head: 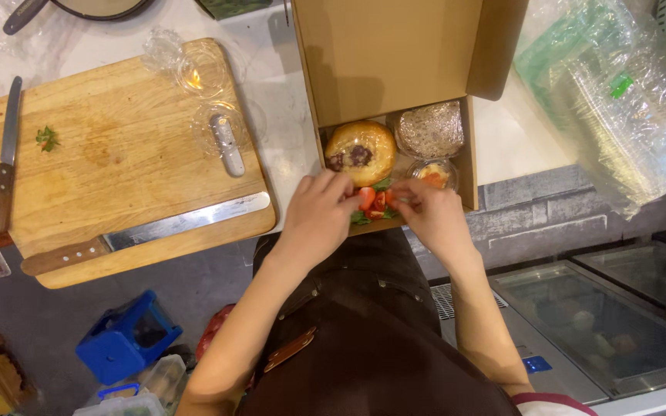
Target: The person assembles a meal in a cardboard box by placing greens and sliced tomatoes next to a bagel and other items. They use tongs to handle greens, a knife to slice tomatoes, and scissors to cut plastic wrap.
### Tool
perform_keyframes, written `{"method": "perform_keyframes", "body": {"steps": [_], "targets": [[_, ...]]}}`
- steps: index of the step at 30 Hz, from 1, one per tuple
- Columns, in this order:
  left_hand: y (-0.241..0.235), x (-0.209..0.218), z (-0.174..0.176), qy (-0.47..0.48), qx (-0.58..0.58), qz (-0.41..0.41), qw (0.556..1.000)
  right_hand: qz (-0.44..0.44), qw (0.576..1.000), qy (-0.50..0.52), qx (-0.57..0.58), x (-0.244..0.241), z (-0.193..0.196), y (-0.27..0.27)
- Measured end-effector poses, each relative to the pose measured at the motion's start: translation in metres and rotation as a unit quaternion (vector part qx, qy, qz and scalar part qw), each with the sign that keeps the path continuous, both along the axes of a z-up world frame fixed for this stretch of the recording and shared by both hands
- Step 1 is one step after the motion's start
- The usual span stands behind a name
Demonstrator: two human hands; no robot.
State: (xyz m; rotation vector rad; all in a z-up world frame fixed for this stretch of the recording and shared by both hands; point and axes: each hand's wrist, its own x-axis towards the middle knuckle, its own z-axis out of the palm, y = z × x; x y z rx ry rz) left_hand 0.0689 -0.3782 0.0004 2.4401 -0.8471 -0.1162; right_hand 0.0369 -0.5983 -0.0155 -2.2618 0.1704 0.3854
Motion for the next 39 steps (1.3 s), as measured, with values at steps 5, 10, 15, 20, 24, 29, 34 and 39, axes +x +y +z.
{"method": "perform_keyframes", "body": {"steps": [5, 10, 15, 20, 24, 29, 34, 39], "targets": [[0.025, 0.0, 0.022, -0.027, -0.023, 0.051, 0.998, 0.045, 0.999, 0.005, -0.026, 0.006, 0.003, 0.001], [0.037, -0.004, 0.037, -0.014, -0.023, 0.069, 0.997, 0.111, 0.993, 0.01, -0.042, 0.014, -0.001, 0.002], [0.039, -0.008, 0.04, -0.01, -0.033, 0.077, 0.996, 0.113, 0.993, -0.009, -0.038, 0.013, -0.002, 0.001], [0.042, -0.009, 0.042, -0.01, -0.041, 0.082, 0.996, 0.038, 0.996, 0.023, 0.074, 0.01, 0.006, -0.009], [0.043, -0.012, 0.042, 0.002, -0.052, 0.088, 0.995, 0.021, 0.986, 0.015, 0.167, 0.005, 0.004, 0.002], [0.041, -0.015, 0.04, 0.007, -0.056, 0.082, 0.995, 0.057, 0.995, 0.026, 0.083, -0.001, -0.008, 0.036], [0.043, -0.017, 0.038, 0.015, -0.054, 0.075, 0.996, 0.07, 0.995, -0.028, 0.067, 0.0, -0.006, 0.037], [0.045, -0.017, 0.037, 0.017, -0.053, 0.078, 0.995, 0.066, 0.996, -0.037, 0.054, 0.001, -0.004, 0.041]]}}
